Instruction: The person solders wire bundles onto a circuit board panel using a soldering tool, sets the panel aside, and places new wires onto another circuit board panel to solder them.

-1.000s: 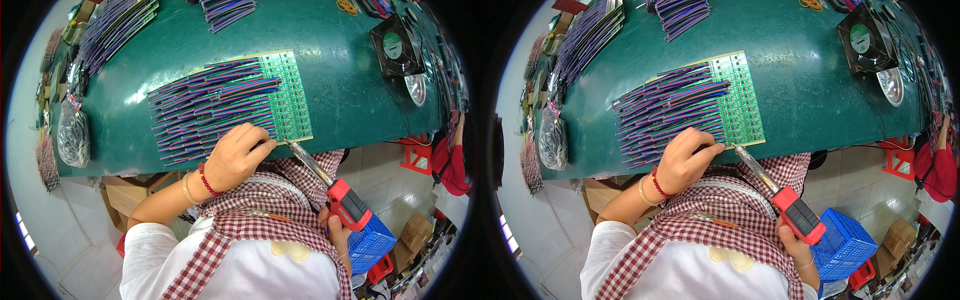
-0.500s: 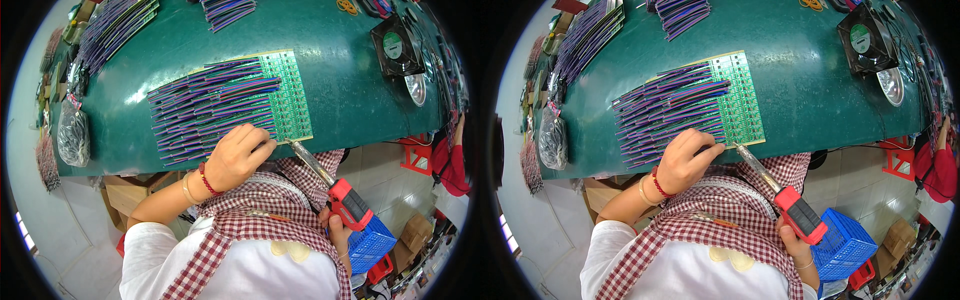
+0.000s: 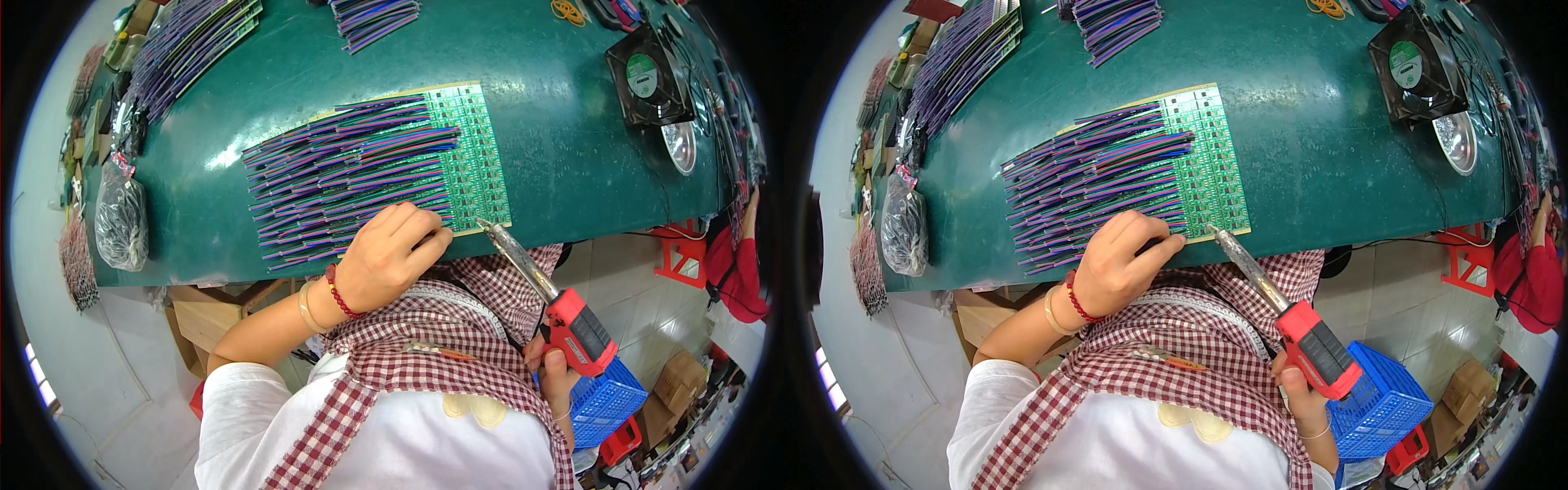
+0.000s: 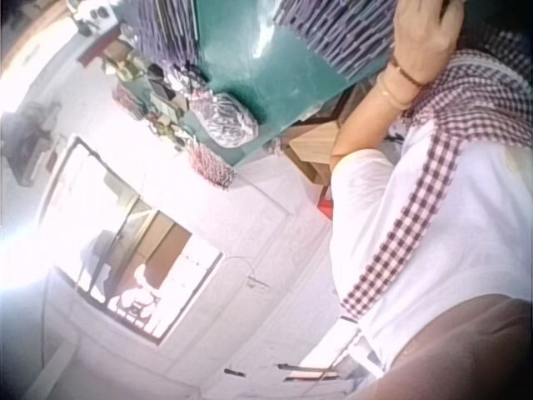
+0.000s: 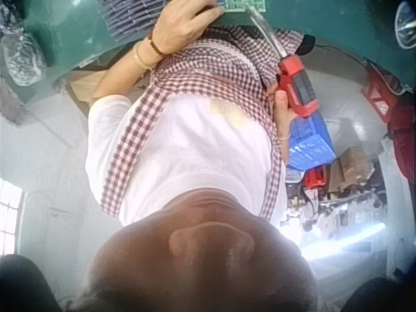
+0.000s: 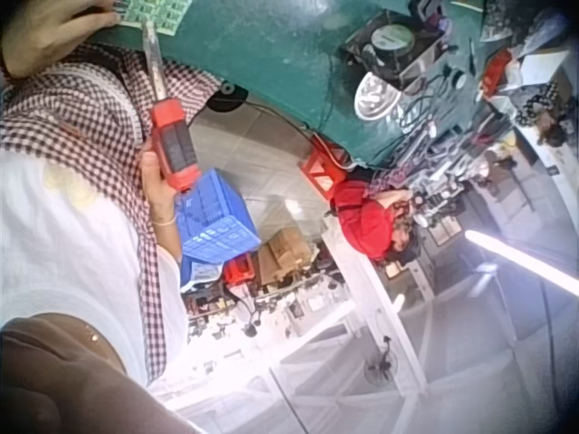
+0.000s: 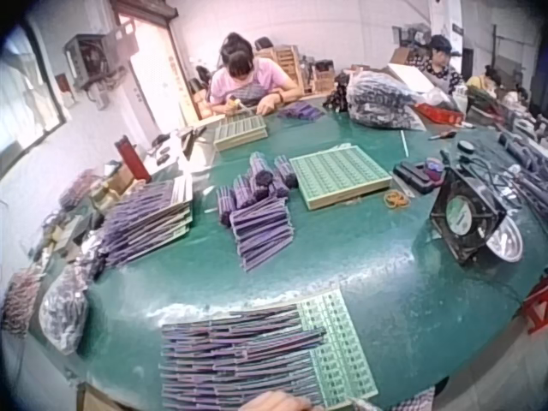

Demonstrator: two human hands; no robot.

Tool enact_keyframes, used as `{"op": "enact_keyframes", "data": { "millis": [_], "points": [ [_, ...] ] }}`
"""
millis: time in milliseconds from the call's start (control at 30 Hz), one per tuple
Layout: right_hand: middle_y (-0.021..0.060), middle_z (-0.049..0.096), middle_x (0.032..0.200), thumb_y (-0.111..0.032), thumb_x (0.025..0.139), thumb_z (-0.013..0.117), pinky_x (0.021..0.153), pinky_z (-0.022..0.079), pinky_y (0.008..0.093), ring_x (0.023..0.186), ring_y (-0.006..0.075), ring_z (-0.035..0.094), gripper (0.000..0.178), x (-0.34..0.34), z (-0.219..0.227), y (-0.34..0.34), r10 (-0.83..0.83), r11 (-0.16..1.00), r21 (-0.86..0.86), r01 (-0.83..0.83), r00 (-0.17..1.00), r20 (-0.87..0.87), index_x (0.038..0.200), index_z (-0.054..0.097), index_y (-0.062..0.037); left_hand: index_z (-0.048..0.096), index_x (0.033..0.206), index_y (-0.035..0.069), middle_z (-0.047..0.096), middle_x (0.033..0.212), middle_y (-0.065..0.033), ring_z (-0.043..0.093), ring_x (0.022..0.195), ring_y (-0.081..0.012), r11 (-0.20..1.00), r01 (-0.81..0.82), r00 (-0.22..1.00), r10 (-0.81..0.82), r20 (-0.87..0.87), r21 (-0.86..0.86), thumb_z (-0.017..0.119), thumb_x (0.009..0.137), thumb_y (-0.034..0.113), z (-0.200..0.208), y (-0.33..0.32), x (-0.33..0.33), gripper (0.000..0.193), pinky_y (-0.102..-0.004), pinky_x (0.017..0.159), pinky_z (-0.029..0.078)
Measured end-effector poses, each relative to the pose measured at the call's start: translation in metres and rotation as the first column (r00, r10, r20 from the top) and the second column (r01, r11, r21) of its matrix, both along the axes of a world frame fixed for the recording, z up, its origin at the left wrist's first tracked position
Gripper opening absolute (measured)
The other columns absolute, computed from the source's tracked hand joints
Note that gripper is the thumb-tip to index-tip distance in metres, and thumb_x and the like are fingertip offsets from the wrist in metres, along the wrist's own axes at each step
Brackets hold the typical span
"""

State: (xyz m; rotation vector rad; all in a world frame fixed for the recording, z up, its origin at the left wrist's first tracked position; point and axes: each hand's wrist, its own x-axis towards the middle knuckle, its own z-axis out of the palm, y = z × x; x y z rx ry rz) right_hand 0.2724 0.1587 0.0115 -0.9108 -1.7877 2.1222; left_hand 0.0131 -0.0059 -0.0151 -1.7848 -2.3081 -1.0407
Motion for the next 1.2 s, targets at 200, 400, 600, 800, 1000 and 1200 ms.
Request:
{"op": "enact_keyframes", "data": {
  "millis": [200,400,600,800,1000,1200],
  "points": [
    [0.0059,0.048,0.059,-0.045,0.092,0.058,0.047,0.041,0.0262,0.047,0.0119,0.044,0.06,-0.011,0.0,0.007,-0.036,0.995,0.097,0.036,0.999,0.0,0.12,0.044,0.0061,0.067,0.093,0.003,0.056,0.087,-0.0073,0.057,0.076,-0.0217,0.998,-0.017,0.998,0.012,-0.064,-0.064,0.066,0.066,0.003,0.004,-0.001,0.0,0.027,-0.0335,0.065,0.044],
    [0.0057,0.046,0.054,-0.044,0.093,0.055,0.042,0.038,0.0255,0.042,0.011,0.041,0.057,-0.035,0.003,0.024,-0.082,0.988,0.118,0.097,0.989,-0.127,0.12,0.044,0.0059,0.066,0.096,0.008,0.057,0.092,-0.0032,0.057,0.083,-0.02,0.993,-0.089,0.993,0.083,-0.083,-0.075,0.07,0.065,0.005,0.03,0.015,-0.001,0.031,-0.036,0.076,0.04],
    [0.0055,0.046,0.055,-0.042,0.097,0.05,0.042,0.04,0.0258,0.041,0.0112,0.042,0.054,-0.069,0.008,0.04,-0.137,0.986,0.069,0.154,0.969,-0.207,0.121,0.043,0.0054,0.059,0.087,0.005,0.057,0.09,-0.0112,0.055,0.085,-0.0308,0.936,-0.236,0.971,0.22,-0.091,-0.26,0.067,0.076,0.006,0.026,0.044,-0.075,0.014,-0.0396,0.077,0.044],
    [0.0093,0.055,0.068,-0.037,0.097,0.051,0.095,0.048,0.0461,0.054,0.0142,0.055,0.052,-0.108,0.011,0.044,-0.188,0.974,-0.181,0.136,0.932,-0.31,0.124,0.041,0.0055,0.056,0.084,0.001,0.057,0.082,-0.0142,0.058,0.079,-0.0333,0.95,-0.141,0.972,0.186,0.14,-0.28,0.066,0.079,0.007,0.022,0.049,-0.09,0.013,-0.0415,0.07,0.048],
    [0.0086,0.057,0.075,-0.037,0.098,0.047,0.111,0.031,0.0501,0.061,0.0147,0.058,0.048,-0.153,0.002,0.027,-0.186,0.927,-0.37,0.069,0.938,-0.291,0.125,0.04,0.0015,0.056,0.082,0.001,0.06,0.08,-0.0154,0.06,0.076,-0.034,0.959,-0.174,0.95,0.224,0.217,-0.224,0.065,0.081,0.007,0.022,0.044,-0.092,0.01,-0.0408,0.068,0.048],
    [0.008,0.057,0.076,-0.037,0.097,0.048,0.11,0.034,0.0479,0.061,0.0143,0.058,0.046,-0.163,0.008,0.021,-0.194,0.927,-0.367,0.078,0.937,-0.292,0.123,0.041,0.0003,0.057,0.081,0.0,0.062,0.078,-0.0152,0.061,0.073,-0.0332,0.945,-0.19,0.921,0.265,0.284,-0.267,0.063,0.082,0.006,0.024,0.032,-0.092,0.008,-0.0395,0.066,0.049]
  ]
}}
